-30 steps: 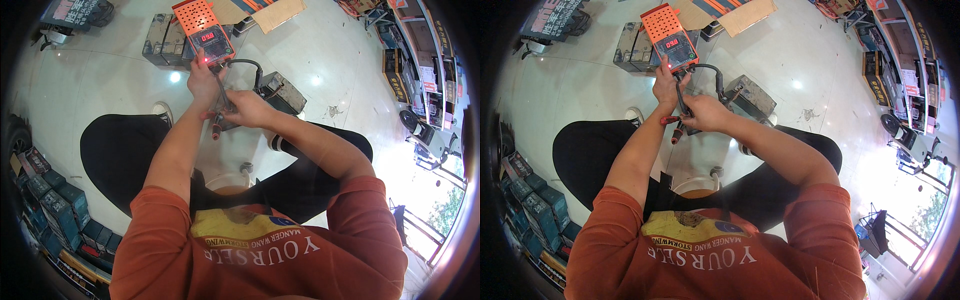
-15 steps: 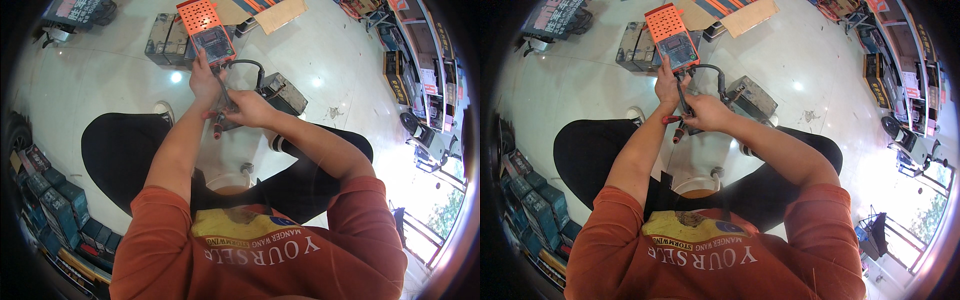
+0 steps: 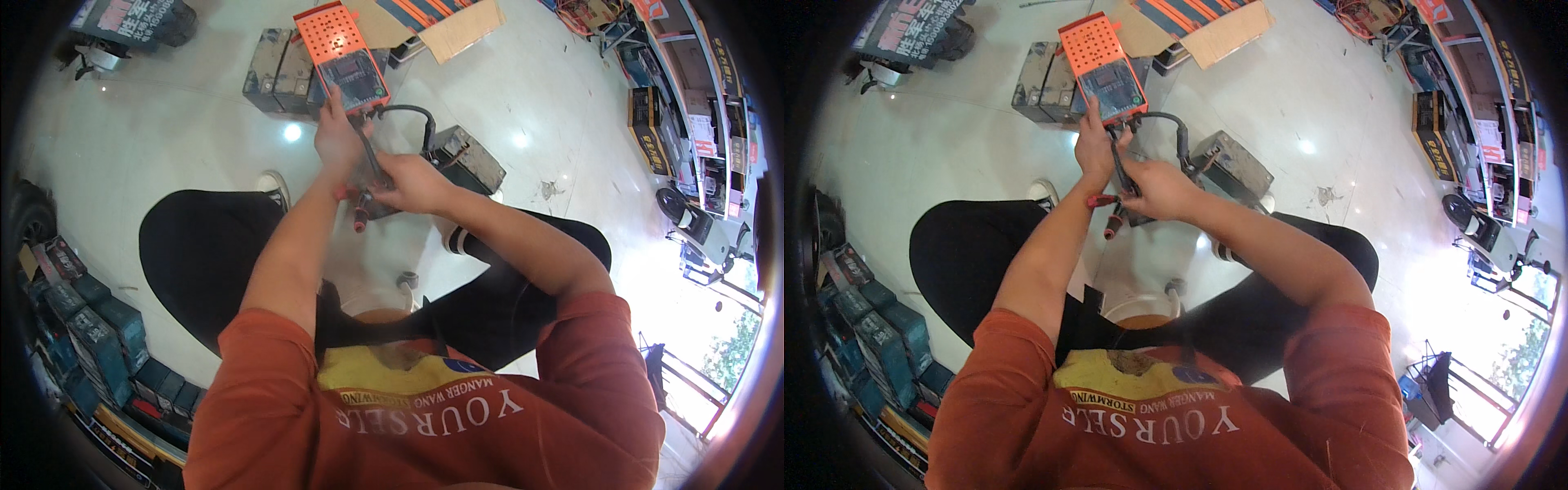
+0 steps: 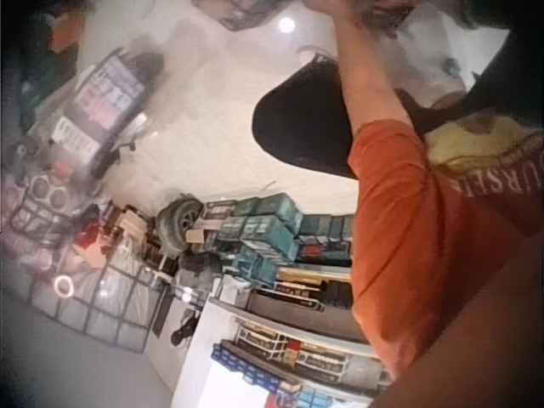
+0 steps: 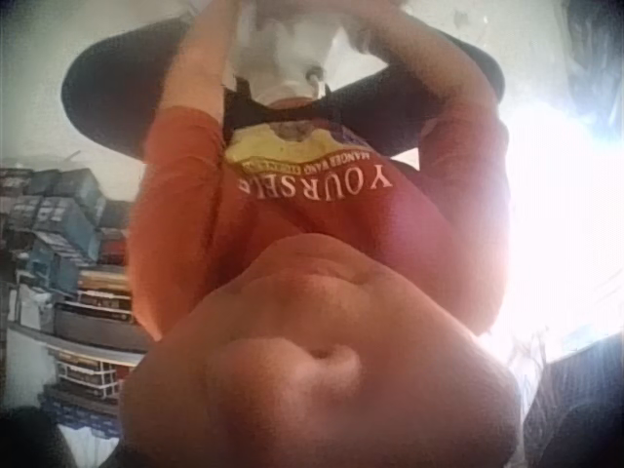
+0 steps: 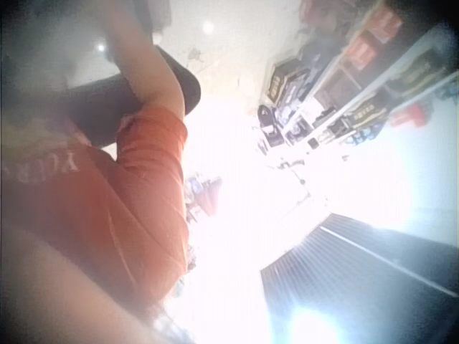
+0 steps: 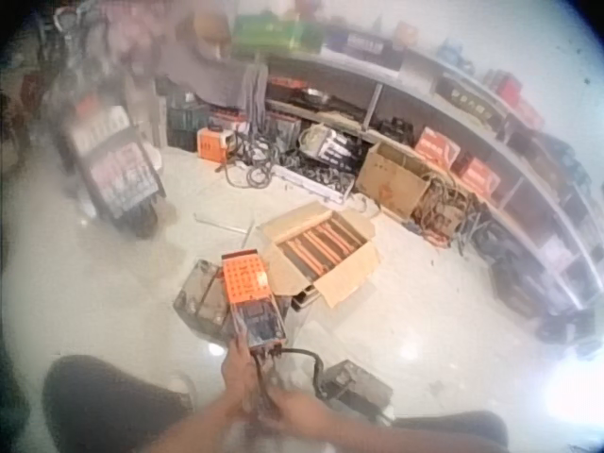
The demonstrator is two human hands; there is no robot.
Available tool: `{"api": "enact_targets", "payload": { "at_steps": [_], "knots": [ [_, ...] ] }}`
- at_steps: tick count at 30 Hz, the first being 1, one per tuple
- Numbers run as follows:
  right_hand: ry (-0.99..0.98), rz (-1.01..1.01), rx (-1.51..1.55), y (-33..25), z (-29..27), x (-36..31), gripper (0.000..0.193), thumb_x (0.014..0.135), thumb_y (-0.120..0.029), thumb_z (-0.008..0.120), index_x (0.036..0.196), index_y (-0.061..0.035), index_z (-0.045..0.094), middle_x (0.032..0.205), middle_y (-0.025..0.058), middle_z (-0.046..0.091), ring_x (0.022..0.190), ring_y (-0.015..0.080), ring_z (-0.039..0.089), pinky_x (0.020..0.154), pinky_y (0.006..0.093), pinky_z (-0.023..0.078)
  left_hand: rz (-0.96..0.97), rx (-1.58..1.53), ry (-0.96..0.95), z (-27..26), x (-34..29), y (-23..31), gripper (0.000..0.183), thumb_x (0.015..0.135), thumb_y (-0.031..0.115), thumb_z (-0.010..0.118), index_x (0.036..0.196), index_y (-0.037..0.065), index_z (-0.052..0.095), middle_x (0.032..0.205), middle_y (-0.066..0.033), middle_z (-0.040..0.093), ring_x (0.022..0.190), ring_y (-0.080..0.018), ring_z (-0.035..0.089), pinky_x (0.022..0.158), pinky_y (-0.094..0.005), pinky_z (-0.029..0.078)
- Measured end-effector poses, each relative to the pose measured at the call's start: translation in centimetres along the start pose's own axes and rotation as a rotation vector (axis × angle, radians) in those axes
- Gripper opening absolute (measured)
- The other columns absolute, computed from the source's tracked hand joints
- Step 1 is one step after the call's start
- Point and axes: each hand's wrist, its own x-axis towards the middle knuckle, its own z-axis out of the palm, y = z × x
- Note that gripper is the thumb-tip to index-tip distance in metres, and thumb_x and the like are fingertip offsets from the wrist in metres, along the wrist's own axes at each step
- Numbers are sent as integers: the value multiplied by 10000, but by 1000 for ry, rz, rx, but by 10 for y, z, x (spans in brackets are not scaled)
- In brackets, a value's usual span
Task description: The person sits on the floor and uses a battery tester to check the voltage of several small batteries. They connect the tester clamps to the terminals of each battery, observe the digital readout, and then move to the next unit.
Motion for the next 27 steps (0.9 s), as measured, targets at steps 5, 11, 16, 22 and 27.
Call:
{"api": "enact_targets", "payload": {
  "at_steps": [5,11,16,22,27],
  "knots": [
    [-19,24,-46,2,1,1,363,777,-237,743,921,11,521,755,246,625,777,455,618,692,525,481,113,158,91,8,3,-12,1015,734,361,786,1535,85,227,1197,-203,547,1004,-382,618,770,-436,542],
    [12,6,-62,9,6,-2,349,771,-237,748,893,8,531,787,242,640,781,453,627,698,521,493,109,183,40,-1,2,-4,1039,751,422,786,1539,76,202,1241,-199,543,1030,-369,618,753,-430,545],
    [-17,29,-61,4,1,-1,355,764,-239,744,902,11,534,808,240,643,802,447,634,723,512,505,-12,268,-166,-17,5,0,1057,761,279,803,1560,132,127,1296,-192,526,1014,-385,635,765,-454,537],
    [-27,36,-92,6,0,1,361,780,-255,730,932,20,552,836,240,650,838,438,639,740,512,505,41,336,-432,-46,21,-11,945,803,114,681,1558,166,114,1312,-213,572,1071,-397,628,804,-487,532],
    [-40,40,-81,5,2,9,362,803,-287,717,932,21,578,846,245,653,842,435,640,748,511,506,192,562,-734,-90,56,-20,814,819,144,681,1504,119,242,1173,-212,660,1073,-384,635,911,-476,505]
  ]
}}
